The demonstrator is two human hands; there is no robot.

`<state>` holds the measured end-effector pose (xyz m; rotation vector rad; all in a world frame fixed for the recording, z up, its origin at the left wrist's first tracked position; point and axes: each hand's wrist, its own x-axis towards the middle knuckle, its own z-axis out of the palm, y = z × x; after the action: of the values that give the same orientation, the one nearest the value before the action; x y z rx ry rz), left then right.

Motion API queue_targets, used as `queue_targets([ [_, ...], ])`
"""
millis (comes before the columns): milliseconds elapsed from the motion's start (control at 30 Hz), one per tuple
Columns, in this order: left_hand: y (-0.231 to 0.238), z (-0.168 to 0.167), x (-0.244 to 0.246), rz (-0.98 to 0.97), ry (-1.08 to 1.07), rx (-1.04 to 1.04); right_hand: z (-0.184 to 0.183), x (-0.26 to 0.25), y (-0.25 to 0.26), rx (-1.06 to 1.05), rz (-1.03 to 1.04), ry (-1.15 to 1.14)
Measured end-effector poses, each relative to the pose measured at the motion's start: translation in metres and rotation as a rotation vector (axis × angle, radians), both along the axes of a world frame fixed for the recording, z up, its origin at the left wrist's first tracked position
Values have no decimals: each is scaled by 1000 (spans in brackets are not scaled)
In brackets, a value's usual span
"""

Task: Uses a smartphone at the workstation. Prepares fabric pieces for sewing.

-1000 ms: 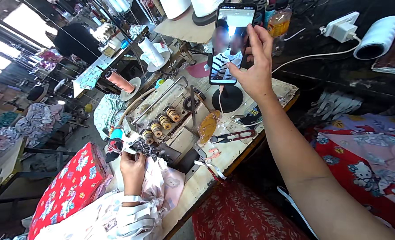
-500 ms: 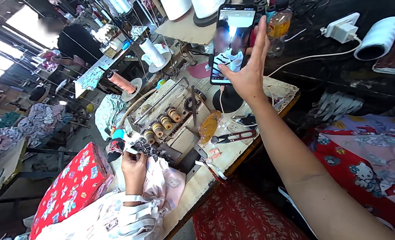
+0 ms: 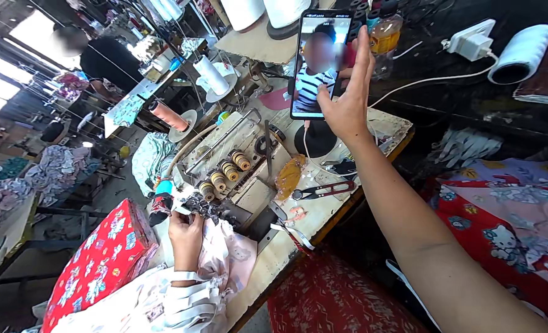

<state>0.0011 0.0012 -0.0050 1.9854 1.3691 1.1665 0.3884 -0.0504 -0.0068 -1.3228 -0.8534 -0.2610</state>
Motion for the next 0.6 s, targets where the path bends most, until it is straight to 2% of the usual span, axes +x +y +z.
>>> queue_targets([
  [600, 0, 0, -1, 6, 28, 21, 2, -4, -1, -13, -17, -21],
])
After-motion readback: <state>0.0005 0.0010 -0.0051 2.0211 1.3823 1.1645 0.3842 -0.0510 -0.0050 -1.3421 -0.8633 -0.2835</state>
